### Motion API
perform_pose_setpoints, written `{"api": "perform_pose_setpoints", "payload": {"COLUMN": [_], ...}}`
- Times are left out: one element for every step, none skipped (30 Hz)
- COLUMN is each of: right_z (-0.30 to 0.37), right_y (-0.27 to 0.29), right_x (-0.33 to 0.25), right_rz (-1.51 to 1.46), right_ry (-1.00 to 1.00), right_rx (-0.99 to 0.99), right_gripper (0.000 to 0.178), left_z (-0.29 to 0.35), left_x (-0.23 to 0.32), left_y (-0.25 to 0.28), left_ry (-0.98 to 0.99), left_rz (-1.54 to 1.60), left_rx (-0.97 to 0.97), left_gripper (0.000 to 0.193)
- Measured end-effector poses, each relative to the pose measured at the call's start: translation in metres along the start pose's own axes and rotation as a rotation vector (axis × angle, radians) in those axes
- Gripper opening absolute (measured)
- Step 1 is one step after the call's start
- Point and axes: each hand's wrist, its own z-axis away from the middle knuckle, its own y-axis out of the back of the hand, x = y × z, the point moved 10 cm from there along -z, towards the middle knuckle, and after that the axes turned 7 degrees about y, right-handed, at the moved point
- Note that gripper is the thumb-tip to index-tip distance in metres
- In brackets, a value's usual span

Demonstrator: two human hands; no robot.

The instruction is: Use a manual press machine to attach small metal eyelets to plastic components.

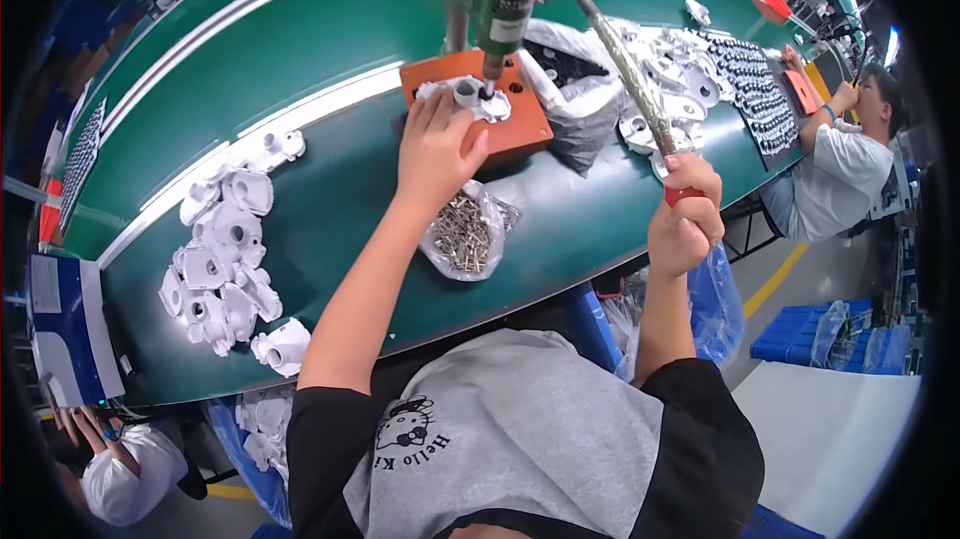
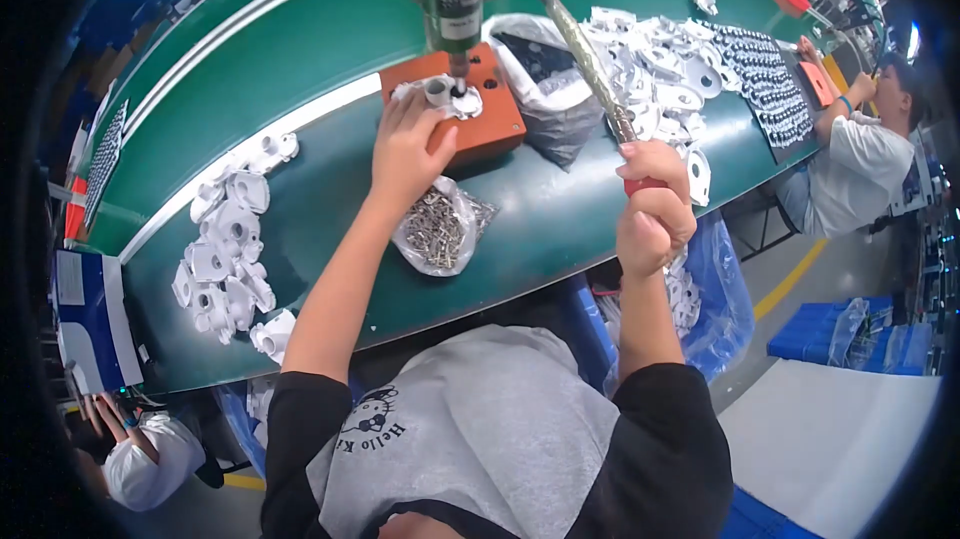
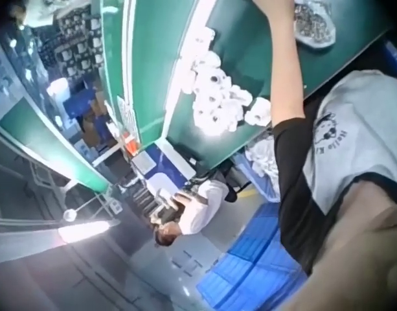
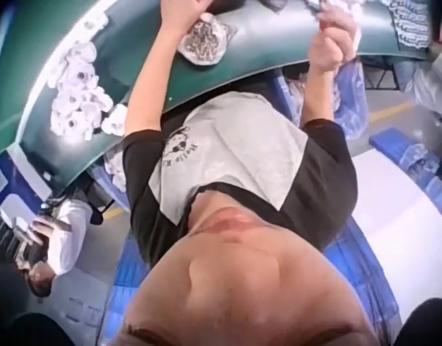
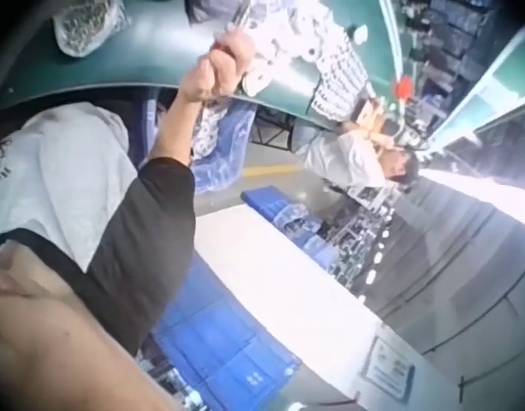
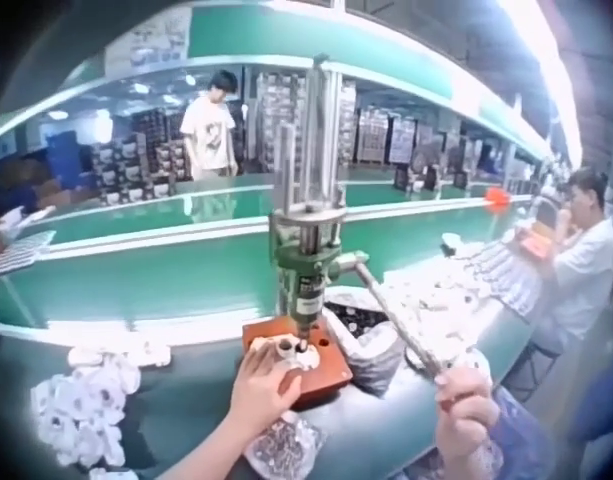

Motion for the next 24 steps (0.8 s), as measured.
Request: {"api": "perform_pose_setpoints", "payload": {"right_z": [0.0,-0.003,-0.005,-0.008,-0.018,-0.027,-0.04,-0.053,-0.073,-0.101,-0.129,-0.138,-0.157,-0.182,-0.19,-0.196,-0.206,-0.216,-0.204,-0.171,-0.167,-0.142,-0.125,-0.111], "right_y": [0.0,0.002,0.005,0.007,0.003,0.006,0.008,0.006,0.002,-0.003,-0.013,-0.007,-0.013,-0.041,-0.072,-0.093,-0.108,-0.121,-0.122,-0.154,-0.143,-0.121,-0.139,-0.136], "right_x": [0.0,-0.004,0.001,0.007,0.0,-0.001,-0.002,-0.002,0.002,0.006,0.014,0.05,0.073,0.099,0.105,0.11,0.124,0.141,0.182,0.19,0.242,0.291,0.262,0.209], "right_rz": [-0.017,-0.022,-0.057,-0.093,-0.075,-0.077,-0.081,-0.088,-0.258,-0.413,-0.512,-0.609,-0.242,-0.772,-0.417,-0.408,-0.406,-0.413,-0.393,-0.4,-0.398,-0.553,-0.39,-0.204], "right_ry": [-0.062,-0.039,-0.105,-0.174,-0.127,-0.118,-0.067,-0.021,-0.024,-0.026,-0.006,-0.13,-0.124,-0.13,-0.267,-0.298,-0.331,-0.348,-0.617,-0.892,-0.901,-0.892,-0.924,-0.933], "right_rx": [0.0,-0.002,0.015,0.031,-0.023,-0.023,-0.035,-0.04,0.023,0.092,0.082,0.326,0.182,-0.1,0.301,0.252,0.201,0.023,0.067,-0.082,-0.024,-0.03,-0.103,-0.159], "right_gripper": [0.027,0.027,0.027,0.027,0.03,0.03,0.03,0.03,0.03,0.03,0.031,0.037,0.042,0.042,0.02,0.021,0.022,0.02,0.015,0.013,0.018,0.029,0.036,0.043], "left_z": [0.004,0.004,0.005,0.005,0.006,0.006,0.006,0.007,0.008,0.009,0.008,0.006,0.004,0.002,0.006,0.005,0.005,0.003,0.001,0.007,0.002,-0.002,0.006,0.011], "left_x": [-0.001,0.0,0.0,-0.001,-0.001,0.0,0.0,0.0,-0.001,-0.001,-0.003,-0.001,0.003,0.008,-0.004,-0.002,-0.003,0.003,0.006,-0.007,0.004,0.013,-0.01,-0.02], "left_y": [0.0,-0.001,-0.002,-0.002,-0.002,-0.002,-0.002,0.0,0.003,0.004,0.004,0.002,0.002,-0.002,0.001,0.0,0.001,-0.002,-0.004,0.001,-0.008,-0.016,-0.008,0.0], "left_ry": [0.008,0.004,0.001,-0.001,-0.002,-0.006,-0.007,-0.009,-0.004,-0.016,-0.005,0.005,-0.014,-0.029,-0.001,0.0,-0.01,-0.028,-0.025,0.019,0.004,-0.008,0.049,0.085], "left_rz": [0.008,0.003,0.008,0.013,0.012,0.01,0.018,0.022,0.004,0.006,0.011,0.019,0.028,0.04,0.012,0.017,0.01,0.032,0.031,-0.004,0.006,0.034,0.003,-0.008], "left_rx": [-0.006,-0.007,-0.011,-0.017,-0.011,-0.003,0.012,0.02,0.021,0.008,0.014,0.02,0.025,0.016,0.021,0.023,0.038,0.032,0.02,0.019,-0.005,-0.007,0.007,0.021], "left_gripper": [0.027,0.027,0.027,0.027,0.027,0.027,0.027,0.027,0.028,0.028,0.028,0.028,0.029,0.029,0.029,0.03,0.03,0.03,0.03,0.03,0.031,0.031,0.036,0.042]}}
